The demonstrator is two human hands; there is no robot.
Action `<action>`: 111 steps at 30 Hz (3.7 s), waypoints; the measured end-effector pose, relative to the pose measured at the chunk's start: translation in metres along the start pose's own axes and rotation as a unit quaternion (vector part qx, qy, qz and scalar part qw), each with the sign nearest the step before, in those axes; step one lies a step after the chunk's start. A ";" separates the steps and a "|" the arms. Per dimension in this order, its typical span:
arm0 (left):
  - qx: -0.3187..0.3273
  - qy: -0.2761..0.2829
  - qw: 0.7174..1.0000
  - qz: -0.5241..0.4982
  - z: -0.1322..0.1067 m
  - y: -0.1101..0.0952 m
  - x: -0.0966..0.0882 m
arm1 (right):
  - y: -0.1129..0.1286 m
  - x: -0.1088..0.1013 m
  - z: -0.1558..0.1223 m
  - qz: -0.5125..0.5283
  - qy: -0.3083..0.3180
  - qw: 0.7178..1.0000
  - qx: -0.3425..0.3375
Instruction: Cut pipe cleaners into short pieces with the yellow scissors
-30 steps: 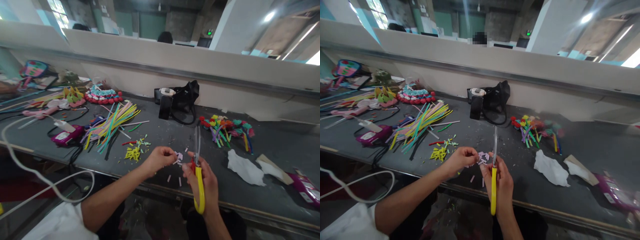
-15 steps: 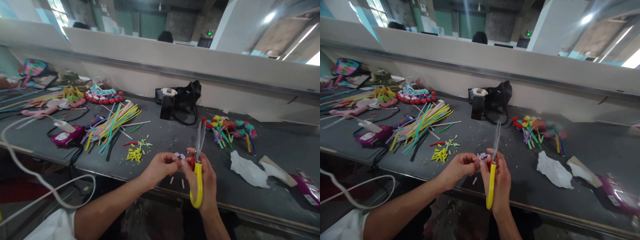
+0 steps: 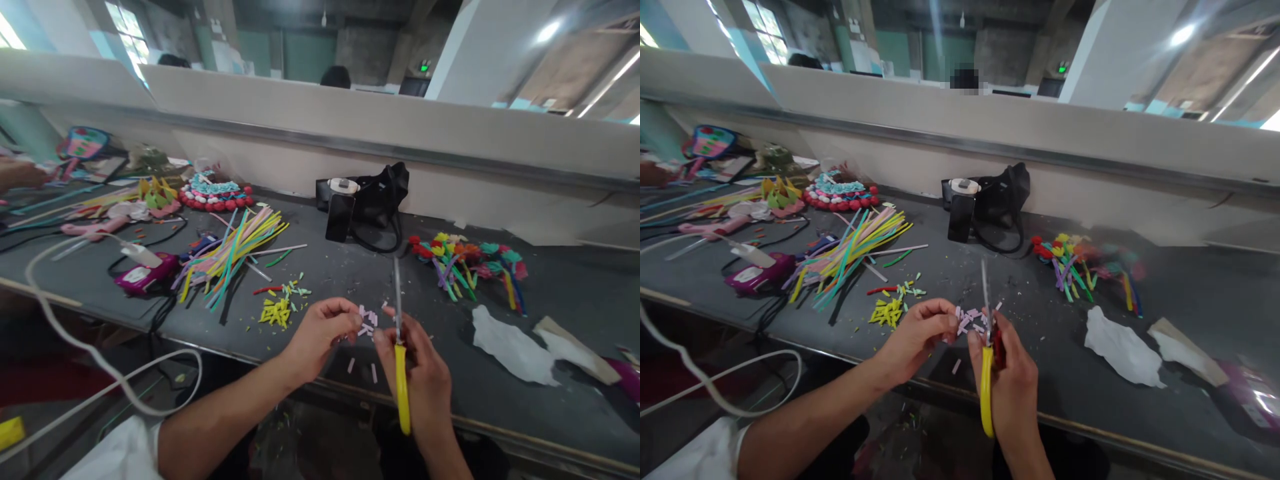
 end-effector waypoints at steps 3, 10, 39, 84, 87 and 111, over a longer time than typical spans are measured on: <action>0.002 -0.016 0.999 -0.050 0.000 -0.002 -0.003 | -0.006 0.001 -0.010 -0.048 0.015 0.997 -0.056; -0.008 -0.019 0.996 -0.086 -0.002 -0.003 0.000 | -0.011 0.000 -0.026 -0.084 0.038 0.990 -0.102; 0.035 0.009 0.994 -0.103 -0.002 0.004 -0.001 | -0.011 0.000 -0.031 -0.050 0.101 0.991 -0.072; -0.006 0.173 0.936 0.307 -0.009 0.015 0.006 | -0.017 -0.016 -0.013 0.071 0.045 0.987 0.136; -0.099 0.184 0.957 0.204 -0.007 0.019 0.004 | -0.016 -0.016 -0.012 0.078 0.069 0.988 0.112; 0.001 -0.027 0.999 -0.034 -0.004 0.005 -0.008 | -0.028 0.003 -0.030 -0.151 0.061 0.981 -0.105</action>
Point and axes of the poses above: each hand's wrist, its own z-axis towards the middle knuckle, its own x-axis out of the palm, y = z × x, the point moved 3 cm from there along z, towards the middle knuckle, and after that the axes turned 7 degrees about x, right-handed, at the moved point
